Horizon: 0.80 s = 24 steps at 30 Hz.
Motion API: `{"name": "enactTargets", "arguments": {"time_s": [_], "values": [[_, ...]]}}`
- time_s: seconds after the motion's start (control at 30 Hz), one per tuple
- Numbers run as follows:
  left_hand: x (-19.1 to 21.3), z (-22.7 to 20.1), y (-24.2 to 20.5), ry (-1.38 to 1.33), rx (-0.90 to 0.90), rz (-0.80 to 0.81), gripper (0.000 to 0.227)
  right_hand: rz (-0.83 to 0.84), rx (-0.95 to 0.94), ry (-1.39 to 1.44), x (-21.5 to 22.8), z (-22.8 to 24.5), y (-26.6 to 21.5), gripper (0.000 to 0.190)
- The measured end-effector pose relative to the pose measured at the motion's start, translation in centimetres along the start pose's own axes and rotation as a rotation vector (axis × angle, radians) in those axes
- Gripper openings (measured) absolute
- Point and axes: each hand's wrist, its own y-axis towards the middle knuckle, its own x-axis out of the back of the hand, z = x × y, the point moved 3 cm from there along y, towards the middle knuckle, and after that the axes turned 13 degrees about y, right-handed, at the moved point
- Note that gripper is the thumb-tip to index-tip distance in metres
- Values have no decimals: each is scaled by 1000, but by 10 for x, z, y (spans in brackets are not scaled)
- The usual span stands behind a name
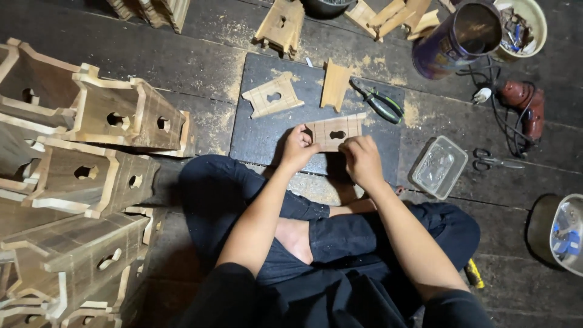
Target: The person is assembling small wooden birdhouses by hand, aligning the wooden panels and securing them with nails using a hammer.
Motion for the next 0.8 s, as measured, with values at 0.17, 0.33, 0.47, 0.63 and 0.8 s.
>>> {"name": "enactTargets", "arguments": {"time_s": [0.17,0.33,0.47,0.63,0.8], "values": [[1,-1,0,3,-12,0,76,-2,77,-54,-2,-7,-4,6],[-1,1,1,19,-15,10,78,42,153,-187,-5,2,3,7],[-6,11,9,41,-17,6,76,109,196,-334,-10,0,8,4],[-4,6,5,74,-14,0,74,182,204,-359,-6,-3,13,4],[1,-8,0,39,-12,-6,75,61,-162,155,32,12,21,40]]}}
